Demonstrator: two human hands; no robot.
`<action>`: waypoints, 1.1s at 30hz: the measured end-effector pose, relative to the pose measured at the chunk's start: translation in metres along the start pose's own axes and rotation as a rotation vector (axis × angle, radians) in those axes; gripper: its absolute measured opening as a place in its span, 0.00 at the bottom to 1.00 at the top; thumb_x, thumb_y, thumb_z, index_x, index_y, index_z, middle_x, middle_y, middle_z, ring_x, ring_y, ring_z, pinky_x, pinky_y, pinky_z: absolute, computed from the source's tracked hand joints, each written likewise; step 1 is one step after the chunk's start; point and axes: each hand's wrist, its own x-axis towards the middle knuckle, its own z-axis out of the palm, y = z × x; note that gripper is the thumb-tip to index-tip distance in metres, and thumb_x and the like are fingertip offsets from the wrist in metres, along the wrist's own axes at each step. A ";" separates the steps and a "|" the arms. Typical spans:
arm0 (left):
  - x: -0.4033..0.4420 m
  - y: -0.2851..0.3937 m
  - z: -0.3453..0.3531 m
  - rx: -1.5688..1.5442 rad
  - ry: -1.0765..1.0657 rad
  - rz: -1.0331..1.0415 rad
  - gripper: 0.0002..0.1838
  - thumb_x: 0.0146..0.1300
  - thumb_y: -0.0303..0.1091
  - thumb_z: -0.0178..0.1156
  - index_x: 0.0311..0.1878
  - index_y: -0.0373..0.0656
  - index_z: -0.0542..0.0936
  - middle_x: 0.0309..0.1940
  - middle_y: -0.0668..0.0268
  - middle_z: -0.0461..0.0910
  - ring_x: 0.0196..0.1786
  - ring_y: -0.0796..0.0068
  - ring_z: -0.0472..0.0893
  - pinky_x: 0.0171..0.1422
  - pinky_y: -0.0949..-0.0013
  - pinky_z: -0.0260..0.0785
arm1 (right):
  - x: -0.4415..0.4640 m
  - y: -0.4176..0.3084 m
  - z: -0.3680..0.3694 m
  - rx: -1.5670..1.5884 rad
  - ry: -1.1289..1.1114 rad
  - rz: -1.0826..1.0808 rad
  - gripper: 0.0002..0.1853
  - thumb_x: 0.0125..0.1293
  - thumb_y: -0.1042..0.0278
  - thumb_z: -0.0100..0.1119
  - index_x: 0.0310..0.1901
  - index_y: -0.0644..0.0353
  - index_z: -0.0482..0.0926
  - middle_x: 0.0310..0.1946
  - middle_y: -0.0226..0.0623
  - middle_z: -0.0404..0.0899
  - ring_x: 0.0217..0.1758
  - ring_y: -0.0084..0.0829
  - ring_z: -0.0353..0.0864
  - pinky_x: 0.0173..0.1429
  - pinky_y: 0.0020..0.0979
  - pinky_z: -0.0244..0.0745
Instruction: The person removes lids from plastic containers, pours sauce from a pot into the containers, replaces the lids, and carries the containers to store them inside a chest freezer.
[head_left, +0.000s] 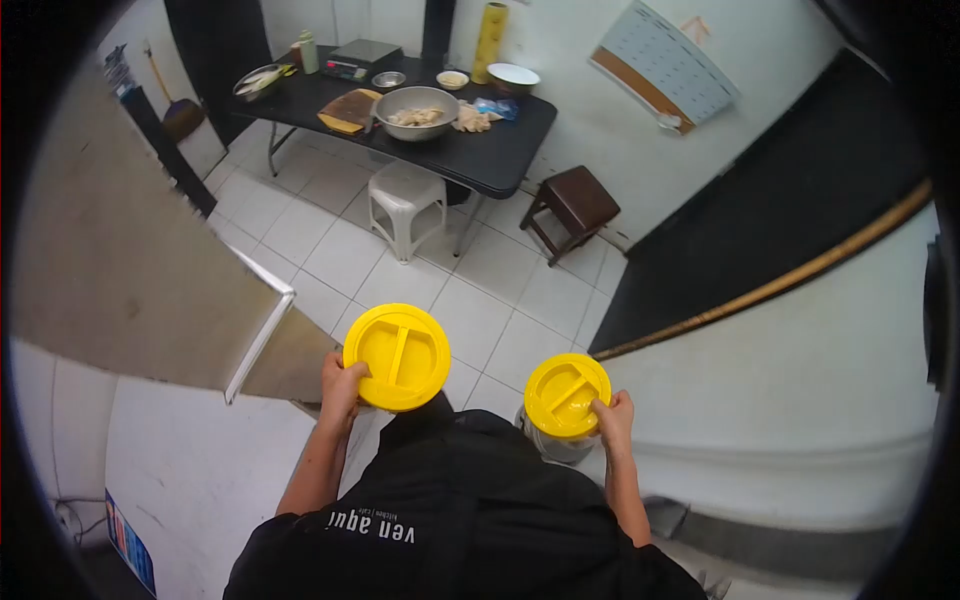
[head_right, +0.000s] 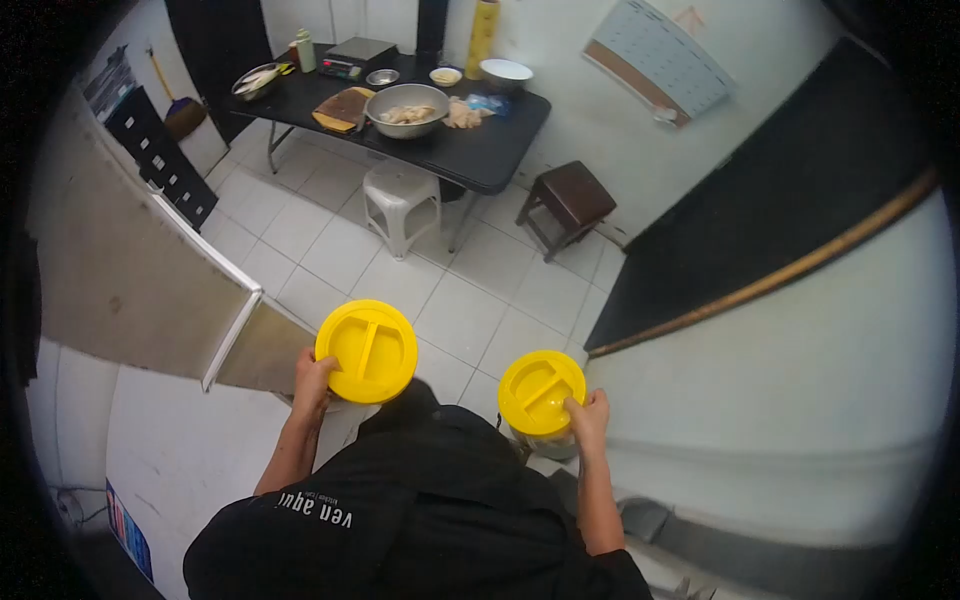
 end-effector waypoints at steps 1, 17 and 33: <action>0.002 -0.006 0.000 -0.012 0.021 0.012 0.16 0.42 0.26 0.56 0.38 0.34 0.69 0.28 0.59 0.73 0.25 0.68 0.76 0.28 0.69 0.71 | 0.011 -0.010 0.011 -0.021 -0.026 -0.003 0.16 0.44 0.72 0.63 0.24 0.58 0.61 0.18 0.30 0.64 0.21 0.24 0.67 0.25 0.29 0.66; 0.287 -0.074 0.109 -0.202 0.613 -0.102 0.15 0.40 0.22 0.57 0.35 0.36 0.66 0.24 0.62 0.70 0.20 0.69 0.71 0.17 0.68 0.64 | 0.380 -0.197 0.415 -0.092 -0.654 -0.246 0.16 0.41 0.68 0.66 0.25 0.62 0.67 0.20 0.35 0.70 0.24 0.29 0.73 0.28 0.34 0.70; 0.455 0.019 0.082 -0.439 1.488 -0.091 0.15 0.42 0.24 0.57 0.34 0.41 0.65 0.24 0.63 0.69 0.17 0.73 0.70 0.12 0.71 0.60 | 0.508 -0.403 0.830 -0.320 -1.283 -0.717 0.17 0.44 0.64 0.67 0.29 0.66 0.70 0.24 0.42 0.75 0.28 0.35 0.77 0.35 0.35 0.72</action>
